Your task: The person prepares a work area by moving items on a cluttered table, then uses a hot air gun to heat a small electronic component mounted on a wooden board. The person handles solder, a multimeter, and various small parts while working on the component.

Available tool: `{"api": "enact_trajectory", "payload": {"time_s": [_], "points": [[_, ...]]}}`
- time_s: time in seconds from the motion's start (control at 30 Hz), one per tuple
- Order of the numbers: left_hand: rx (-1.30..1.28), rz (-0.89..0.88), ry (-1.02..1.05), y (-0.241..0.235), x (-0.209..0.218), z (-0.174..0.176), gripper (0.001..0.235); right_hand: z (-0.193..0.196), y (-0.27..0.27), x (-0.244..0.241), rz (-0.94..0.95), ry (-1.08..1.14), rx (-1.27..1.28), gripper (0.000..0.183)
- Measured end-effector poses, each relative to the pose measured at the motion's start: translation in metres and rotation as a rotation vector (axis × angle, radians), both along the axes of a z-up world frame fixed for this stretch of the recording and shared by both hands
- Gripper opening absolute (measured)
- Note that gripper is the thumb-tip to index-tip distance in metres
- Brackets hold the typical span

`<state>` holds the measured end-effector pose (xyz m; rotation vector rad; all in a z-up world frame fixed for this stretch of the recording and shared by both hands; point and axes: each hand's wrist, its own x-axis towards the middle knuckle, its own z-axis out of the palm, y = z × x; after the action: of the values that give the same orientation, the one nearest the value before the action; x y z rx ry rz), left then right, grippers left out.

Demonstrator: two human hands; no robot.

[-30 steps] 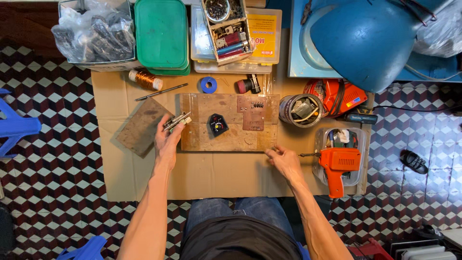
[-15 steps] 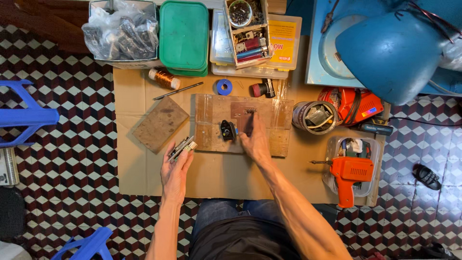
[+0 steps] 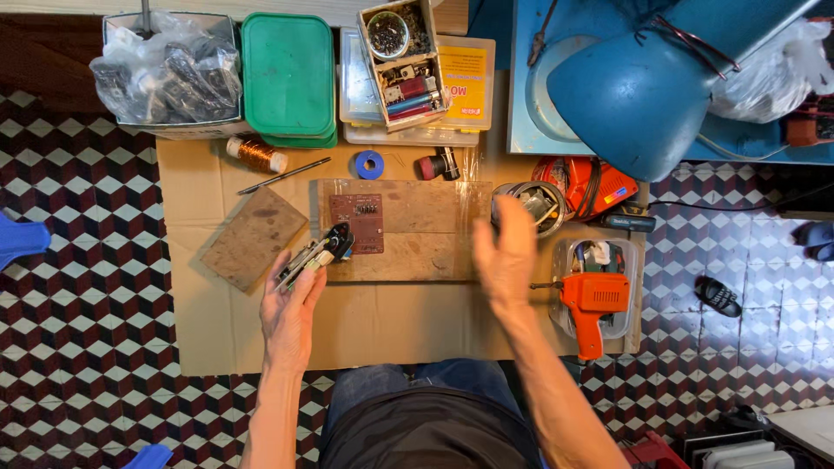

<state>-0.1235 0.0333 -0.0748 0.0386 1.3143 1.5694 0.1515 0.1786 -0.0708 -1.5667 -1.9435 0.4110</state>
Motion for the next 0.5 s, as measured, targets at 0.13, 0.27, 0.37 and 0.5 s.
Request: {"api": "enact_trajectory", "payload": {"time_s": [0.13,0.27,0.37,0.5], "points": [[0.029,-0.063,-0.028,0.014,0.013,-0.001,0.059,0.001,0.038,0.079,-0.048,-0.288,-0.022,0.059],[0.041,-0.117,-0.045,0.020,0.021,0.006,0.058,-0.015,0.051,0.095,-0.057,-0.397,-0.283,0.053],[-0.003,-0.177,-0.026,0.022,0.025,0.012,0.059,-0.014,0.051,0.097,-0.067,-0.378,-0.220,0.067],[-0.063,-0.212,-0.008,0.022,0.030,0.017,0.062,-0.016,0.056,0.087,0.020,-0.378,-0.238,0.101]]}}
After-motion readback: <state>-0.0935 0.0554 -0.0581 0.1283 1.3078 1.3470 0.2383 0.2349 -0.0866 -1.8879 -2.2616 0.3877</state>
